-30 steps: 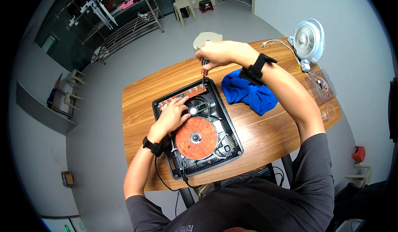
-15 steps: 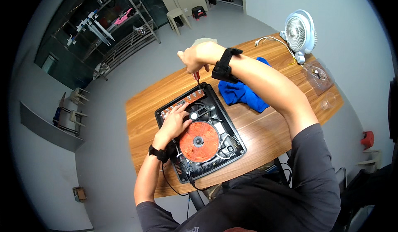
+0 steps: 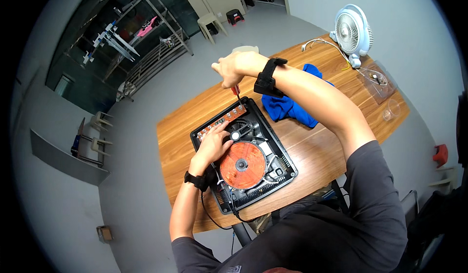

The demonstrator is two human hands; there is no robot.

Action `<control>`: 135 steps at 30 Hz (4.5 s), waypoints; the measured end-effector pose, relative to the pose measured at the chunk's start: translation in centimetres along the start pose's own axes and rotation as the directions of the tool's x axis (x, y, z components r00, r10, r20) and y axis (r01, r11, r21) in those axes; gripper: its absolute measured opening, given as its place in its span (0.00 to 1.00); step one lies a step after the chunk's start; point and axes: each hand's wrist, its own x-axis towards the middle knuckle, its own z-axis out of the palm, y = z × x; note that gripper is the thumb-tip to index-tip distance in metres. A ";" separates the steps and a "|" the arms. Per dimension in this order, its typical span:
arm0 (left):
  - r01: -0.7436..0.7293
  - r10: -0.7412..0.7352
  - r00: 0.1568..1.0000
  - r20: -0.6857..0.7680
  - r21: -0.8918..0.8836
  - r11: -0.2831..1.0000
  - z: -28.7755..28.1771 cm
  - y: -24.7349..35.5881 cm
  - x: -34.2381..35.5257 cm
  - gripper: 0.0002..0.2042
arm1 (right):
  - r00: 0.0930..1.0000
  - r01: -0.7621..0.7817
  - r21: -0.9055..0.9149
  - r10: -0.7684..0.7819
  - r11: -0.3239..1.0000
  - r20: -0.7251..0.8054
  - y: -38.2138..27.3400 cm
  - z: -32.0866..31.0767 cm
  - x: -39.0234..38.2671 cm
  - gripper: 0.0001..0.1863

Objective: The person uses a screwdriver to remove screws from the top and bottom of a disassembled electronic device, then flips the device over to access the underside. They continue unscrewing and repositioning the device on the table.

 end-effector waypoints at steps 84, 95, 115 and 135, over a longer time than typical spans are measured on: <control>0.023 -0.022 0.999 -0.041 0.016 1.000 0.2 0.9 0.0 0.15 | 0.997 0.010 0.107 -0.019 0.994 0.078 -0.8 -0.1 -1.5 0.10; 0.012 -0.011 0.999 -0.053 0.011 1.000 0.6 0.5 -0.2 0.16 | 0.993 0.085 0.083 -0.091 0.993 0.075 -0.5 -0.1 -2.1 0.14; 0.006 -0.006 1.000 -0.017 -0.003 1.000 0.9 -0.1 -0.3 0.17 | 0.989 0.057 0.073 -0.066 0.996 0.135 -0.3 0.4 -2.0 0.16; 0.034 -0.034 0.999 -0.028 -0.012 0.999 1.4 -0.3 -0.6 0.17 | 0.981 -0.050 0.065 0.037 0.997 0.192 -1.3 -0.5 -2.1 0.21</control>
